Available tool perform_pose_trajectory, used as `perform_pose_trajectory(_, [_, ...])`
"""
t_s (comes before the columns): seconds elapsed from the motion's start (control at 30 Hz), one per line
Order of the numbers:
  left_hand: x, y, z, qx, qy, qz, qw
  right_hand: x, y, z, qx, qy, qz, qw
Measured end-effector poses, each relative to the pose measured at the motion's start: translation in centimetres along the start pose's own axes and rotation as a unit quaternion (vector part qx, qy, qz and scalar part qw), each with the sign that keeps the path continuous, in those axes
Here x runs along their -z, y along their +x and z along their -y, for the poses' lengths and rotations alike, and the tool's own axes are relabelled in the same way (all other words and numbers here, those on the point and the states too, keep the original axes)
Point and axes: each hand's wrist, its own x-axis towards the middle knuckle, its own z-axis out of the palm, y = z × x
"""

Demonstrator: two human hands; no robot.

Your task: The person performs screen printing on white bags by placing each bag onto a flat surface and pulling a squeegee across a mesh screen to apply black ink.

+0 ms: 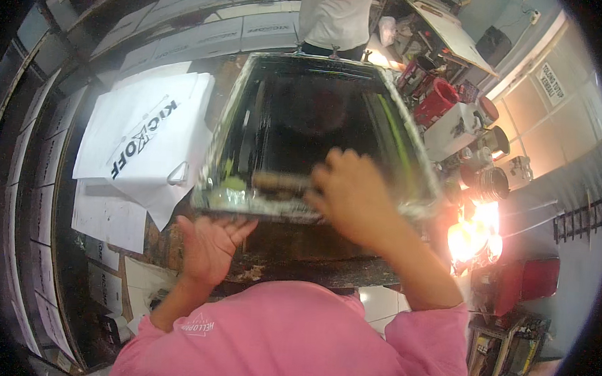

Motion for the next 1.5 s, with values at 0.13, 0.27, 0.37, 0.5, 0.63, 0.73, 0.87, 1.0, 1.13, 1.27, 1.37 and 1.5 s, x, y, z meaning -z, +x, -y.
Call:
perform_pose_trajectory(0.13, [5.7, -1.4, 4.7, 0.142, -0.024, -0.140, 0.980, -8.3, -4.2, 1.5, -0.045, 0.104, 0.060, 0.992])
perform_pose_trajectory(0.27, [8.2, -1.1, 6.6, 0.173, -0.006, -0.206, 0.963, -13.5, -4.5, 2.4, -0.048, 0.141, 0.029, 0.988])
perform_pose_trajectory(0.37, [8.1, -1.0, 6.9, 0.179, 0.033, -0.226, 0.957, -15.5, -1.8, 0.4, -0.038, 0.127, -0.002, 0.991])
perform_pose_trajectory(0.5, [7.9, -0.8, 6.6, 0.195, 0.053, -0.232, 0.951, -18.6, 6.5, -6.0, -0.020, 0.082, -0.091, 0.992])
perform_pose_trajectory(0.63, [6.7, -0.2, 6.3, 0.189, 0.045, -0.250, 0.948, -21.4, 16.8, -13.9, -0.030, 0.041, -0.129, 0.990])
perform_pose_trajectory(0.73, [6.6, -0.2, 6.2, 0.180, 0.067, -0.231, 0.954, -20.8, 22.6, -19.3, -0.016, 0.005, -0.085, 0.996])
perform_pose_trajectory(0.87, [6.9, -1.2, 6.1, 0.163, 0.100, -0.209, 0.959, -17.9, 27.6, -23.0, 0.025, 0.072, -0.015, 0.997])
perform_pose_trajectory(1.0, [6.9, -1.5, 5.5, 0.164, 0.113, -0.191, 0.961, -19.8, 27.0, -22.4, 0.006, 0.028, -0.083, 0.996])
perform_pose_trajectory(1.13, [6.5, -1.5, 5.3, 0.144, 0.113, -0.199, 0.963, -19.1, 22.1, -18.4, -0.001, 0.021, -0.065, 0.998])
perform_pose_trajectory(1.27, [6.8, -1.6, 5.6, 0.133, 0.110, -0.190, 0.966, -16.7, 12.6, -11.2, -0.001, 0.041, -0.049, 0.998])
perform_pose_trajectory(1.37, [7.2, -1.8, 5.5, 0.120, 0.088, -0.147, 0.978, -12.9, 4.2, -4.6, -0.027, 0.081, -0.016, 0.996])
perform_pose_trajectory(1.5, [5.3, -1.9, 3.9, 0.081, 0.091, -0.092, 0.988, -5.4, -1.3, 0.8, -0.054, 0.106, 0.001, 0.993])
